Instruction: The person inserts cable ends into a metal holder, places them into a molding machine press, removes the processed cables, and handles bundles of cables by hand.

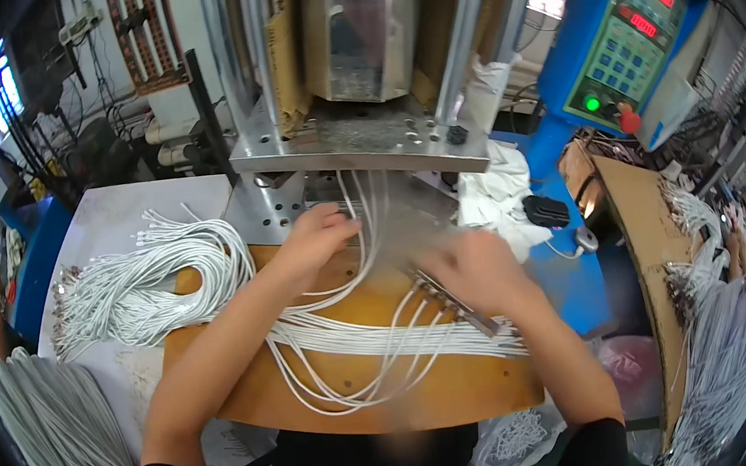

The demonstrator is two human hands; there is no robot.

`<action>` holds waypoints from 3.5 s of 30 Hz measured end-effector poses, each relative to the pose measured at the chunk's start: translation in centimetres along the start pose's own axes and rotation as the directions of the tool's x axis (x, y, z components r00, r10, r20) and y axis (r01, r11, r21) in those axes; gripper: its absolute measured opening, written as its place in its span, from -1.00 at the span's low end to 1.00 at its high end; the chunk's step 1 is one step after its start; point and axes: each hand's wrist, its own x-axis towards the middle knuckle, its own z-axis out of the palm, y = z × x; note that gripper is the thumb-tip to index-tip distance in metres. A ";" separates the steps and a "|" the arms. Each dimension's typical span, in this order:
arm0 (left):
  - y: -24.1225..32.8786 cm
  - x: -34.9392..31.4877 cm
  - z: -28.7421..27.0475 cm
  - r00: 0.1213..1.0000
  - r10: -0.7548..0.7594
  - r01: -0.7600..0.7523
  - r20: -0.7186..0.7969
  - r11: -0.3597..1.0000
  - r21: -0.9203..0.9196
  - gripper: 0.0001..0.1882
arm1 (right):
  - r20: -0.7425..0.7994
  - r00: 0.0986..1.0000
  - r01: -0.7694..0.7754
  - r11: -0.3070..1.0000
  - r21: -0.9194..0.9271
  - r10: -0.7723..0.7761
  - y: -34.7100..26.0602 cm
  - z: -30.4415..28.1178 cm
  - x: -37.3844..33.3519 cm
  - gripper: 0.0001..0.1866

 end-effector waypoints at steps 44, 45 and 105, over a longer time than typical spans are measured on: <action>-0.2 -9.1 -0.6 0.708 0.455 -0.704 0.540 0.505 0.499 -0.63 | 0.307 0.948 -0.047 0.990 -0.131 0.086 2.1 -1.8 -6.3 -0.76; -0.8 -8.6 0.8 0.703 0.460 -0.709 0.543 0.509 0.488 -0.63 | 0.237 0.971 -0.013 0.999 -0.031 0.020 2.6 -1.0 -6.8 -0.76; -2.6 -20.1 -9.6 0.800 0.001 -0.594 0.599 -0.130 0.794 -0.35 | 0.219 0.946 0.289 0.927 -0.239 -0.239 -0.7 3.9 -16.4 -0.33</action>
